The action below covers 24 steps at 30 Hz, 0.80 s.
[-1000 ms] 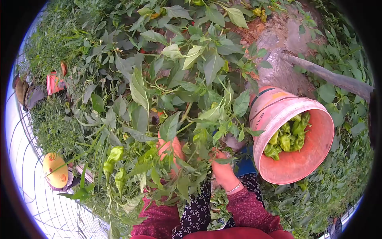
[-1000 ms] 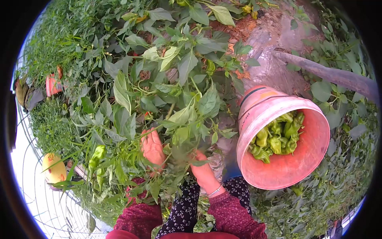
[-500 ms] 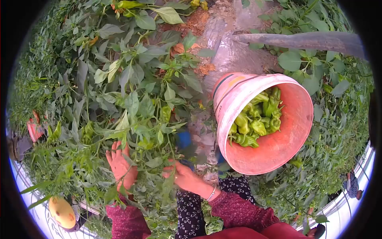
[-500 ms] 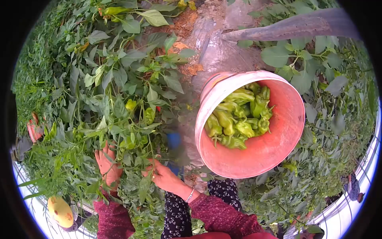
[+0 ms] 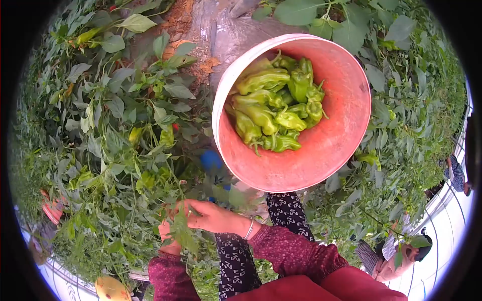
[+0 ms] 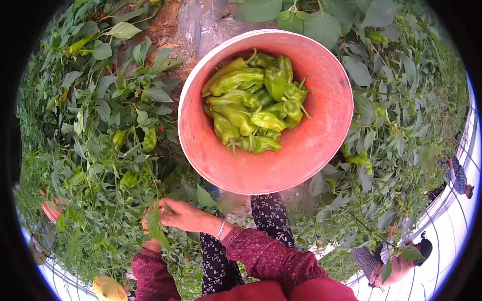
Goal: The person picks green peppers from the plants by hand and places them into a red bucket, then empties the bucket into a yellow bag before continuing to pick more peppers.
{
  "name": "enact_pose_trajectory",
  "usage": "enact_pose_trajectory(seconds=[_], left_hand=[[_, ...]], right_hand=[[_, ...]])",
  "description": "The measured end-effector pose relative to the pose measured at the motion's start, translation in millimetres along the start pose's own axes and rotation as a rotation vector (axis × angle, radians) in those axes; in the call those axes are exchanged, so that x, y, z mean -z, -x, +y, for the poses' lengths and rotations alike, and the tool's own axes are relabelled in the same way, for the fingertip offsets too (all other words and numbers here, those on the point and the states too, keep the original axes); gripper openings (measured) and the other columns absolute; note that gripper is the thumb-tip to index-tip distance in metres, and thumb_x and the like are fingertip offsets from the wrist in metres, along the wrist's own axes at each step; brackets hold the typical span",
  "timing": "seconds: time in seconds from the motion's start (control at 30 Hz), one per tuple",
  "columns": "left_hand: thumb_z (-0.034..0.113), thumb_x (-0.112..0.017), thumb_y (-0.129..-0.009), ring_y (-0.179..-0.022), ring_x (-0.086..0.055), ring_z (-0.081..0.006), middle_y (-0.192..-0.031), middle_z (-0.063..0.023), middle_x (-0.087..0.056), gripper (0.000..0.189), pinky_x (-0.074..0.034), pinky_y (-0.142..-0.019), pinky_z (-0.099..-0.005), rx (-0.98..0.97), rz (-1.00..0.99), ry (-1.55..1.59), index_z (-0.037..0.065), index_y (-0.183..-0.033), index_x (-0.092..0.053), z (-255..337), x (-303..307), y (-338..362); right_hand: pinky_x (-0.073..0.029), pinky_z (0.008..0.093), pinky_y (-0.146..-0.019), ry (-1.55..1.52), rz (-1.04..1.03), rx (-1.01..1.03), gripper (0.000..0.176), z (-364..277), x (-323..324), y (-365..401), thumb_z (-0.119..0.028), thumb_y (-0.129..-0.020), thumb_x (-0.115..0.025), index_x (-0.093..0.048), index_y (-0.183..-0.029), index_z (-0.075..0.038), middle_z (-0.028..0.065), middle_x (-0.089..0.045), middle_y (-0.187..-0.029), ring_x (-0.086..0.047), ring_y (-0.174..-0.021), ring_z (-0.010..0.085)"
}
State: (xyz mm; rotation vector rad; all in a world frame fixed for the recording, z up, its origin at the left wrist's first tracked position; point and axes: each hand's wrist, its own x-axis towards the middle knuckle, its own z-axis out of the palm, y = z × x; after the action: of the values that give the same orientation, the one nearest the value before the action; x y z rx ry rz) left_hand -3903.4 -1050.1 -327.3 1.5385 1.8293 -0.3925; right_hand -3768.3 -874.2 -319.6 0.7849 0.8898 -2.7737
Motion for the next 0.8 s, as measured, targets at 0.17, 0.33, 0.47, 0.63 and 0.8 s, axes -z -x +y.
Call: enact_pose_trajectory(seconds=[0.17,0.33,0.47,0.63,0.8], left_hand=[[0.016,-0.058,-0.079,-0.104,-0.053,-0.0289,-0.114,-0.0109,-0.054,0.037,-0.045,-0.088,-0.0421,-0.126,0.004,-0.079,0.005,-0.114,-0.053,18,17,-8],[0.015,-0.056,-0.081,-0.100,-0.055,-0.0289,-0.111,-0.0108,-0.055,0.033,-0.048,-0.085,-0.0398,-0.305,0.104,-0.102,0.004,-0.112,-0.053,59,46,-24],[0.012,-0.055,-0.083,-0.109,-0.051,-0.0280,-0.118,-0.0133,-0.052,0.036,-0.043,-0.092,-0.0376,-0.280,-0.088,-0.008,0.007,-0.118,-0.051,76,27,-12],[0.009,-0.058,-0.079,-0.090,-0.059,-0.0388,-0.114,-0.0197,-0.054,0.029,-0.049,-0.077,-0.0433,-0.199,-0.252,0.249,0.006,-0.107,-0.058,155,99,-40],[0.011,-0.058,-0.078,-0.080,-0.062,-0.0358,-0.110,-0.0177,-0.056,0.028,-0.051,-0.069,-0.0425,-0.310,-0.183,0.241,0.007,-0.106,-0.059,168,106,-43]], right_hand=[[-0.044,0.0279,-0.077,0.007,0.143,0.039,0.040,-14,12,26,-0.016,-0.090,-0.055,-0.043,-0.126,-0.005,0.0057,-0.057,-0.103,-0.052,-0.090,0.0100],[-0.045,0.0315,-0.086,0.324,0.332,0.342,0.041,-19,28,72,-0.024,-0.090,-0.057,-0.046,-0.124,-0.006,0.0077,-0.059,-0.112,-0.057,-0.102,0.0209],[-0.045,0.0289,-0.089,-0.058,0.387,0.282,0.037,-68,61,134,-0.021,-0.089,-0.058,-0.049,-0.119,-0.001,0.0068,-0.059,-0.107,-0.056,-0.101,0.0139],[-0.046,0.0240,-0.080,0.214,1.059,0.397,0.020,-111,122,205,-0.005,-0.089,-0.054,-0.054,-0.109,-0.001,0.0011,-0.060,-0.093,-0.056,-0.088,0.0071],[-0.049,0.0342,-0.069,0.905,1.532,0.298,0.012,-108,164,288,-0.006,-0.078,-0.059,-0.058,-0.090,-0.005,0.0099,-0.060,-0.085,-0.062,-0.077,0.0252]])
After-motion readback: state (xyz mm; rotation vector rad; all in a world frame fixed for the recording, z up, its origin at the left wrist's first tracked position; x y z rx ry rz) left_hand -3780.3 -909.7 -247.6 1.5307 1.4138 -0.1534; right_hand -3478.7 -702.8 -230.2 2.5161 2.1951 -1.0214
